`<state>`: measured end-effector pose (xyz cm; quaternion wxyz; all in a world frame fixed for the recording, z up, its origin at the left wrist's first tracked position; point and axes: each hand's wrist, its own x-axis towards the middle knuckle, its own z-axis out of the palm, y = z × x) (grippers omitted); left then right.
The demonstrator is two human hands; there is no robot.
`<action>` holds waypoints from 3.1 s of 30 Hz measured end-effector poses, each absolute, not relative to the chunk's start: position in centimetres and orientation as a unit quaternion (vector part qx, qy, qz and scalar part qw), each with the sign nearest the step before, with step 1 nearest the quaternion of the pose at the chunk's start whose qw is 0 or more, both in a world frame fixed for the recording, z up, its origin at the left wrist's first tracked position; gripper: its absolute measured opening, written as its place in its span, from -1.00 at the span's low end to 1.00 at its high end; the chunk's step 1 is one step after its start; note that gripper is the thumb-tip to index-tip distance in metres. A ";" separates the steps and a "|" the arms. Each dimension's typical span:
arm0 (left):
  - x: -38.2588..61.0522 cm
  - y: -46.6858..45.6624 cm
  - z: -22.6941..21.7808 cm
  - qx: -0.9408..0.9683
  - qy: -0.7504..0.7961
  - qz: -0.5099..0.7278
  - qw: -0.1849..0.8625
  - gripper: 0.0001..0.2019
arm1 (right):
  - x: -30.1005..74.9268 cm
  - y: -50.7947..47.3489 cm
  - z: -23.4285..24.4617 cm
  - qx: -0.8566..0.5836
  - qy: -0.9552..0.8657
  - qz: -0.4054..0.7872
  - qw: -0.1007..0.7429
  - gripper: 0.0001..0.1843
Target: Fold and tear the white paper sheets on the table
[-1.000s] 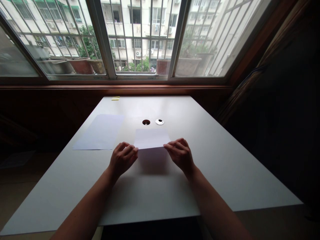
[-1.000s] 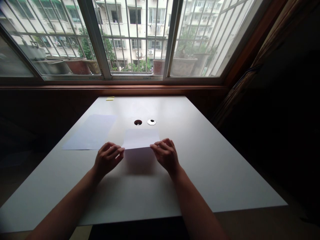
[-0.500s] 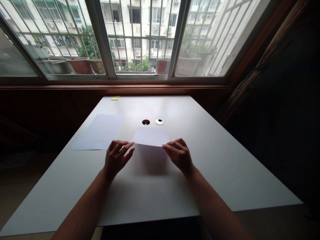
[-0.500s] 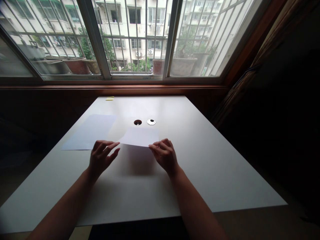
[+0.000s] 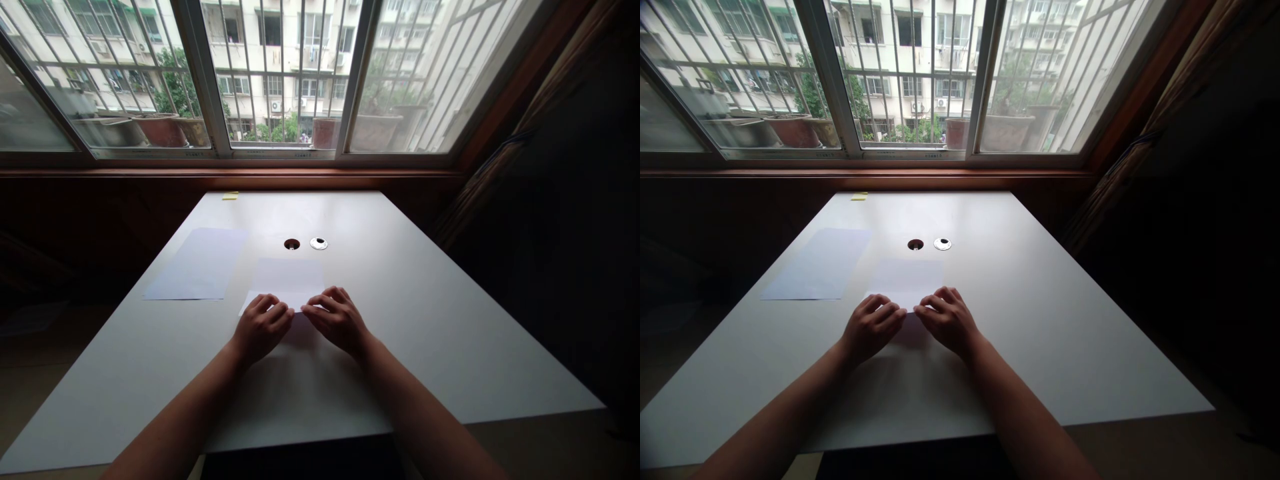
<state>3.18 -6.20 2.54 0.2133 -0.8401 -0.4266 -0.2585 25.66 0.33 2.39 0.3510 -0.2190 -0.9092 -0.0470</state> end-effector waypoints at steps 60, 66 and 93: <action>2.1 -6.1 2.8 -0.822 -0.448 -0.286 0.204 -0.86 | 27.6 1.7 2.3 -0.261 -0.877 -0.055 0.400 -0.70; 2.9 -6.0 2.5 -0.837 -0.429 -0.272 0.204 -0.86 | 26.6 1.1 2.2 -0.230 -0.901 -0.057 0.363 -0.85; -1.5 -5.8 3.1 -0.793 -0.480 -0.327 0.185 -0.89 | 29.8 3.1 2.3 -0.337 -0.808 -0.084 0.476 -0.72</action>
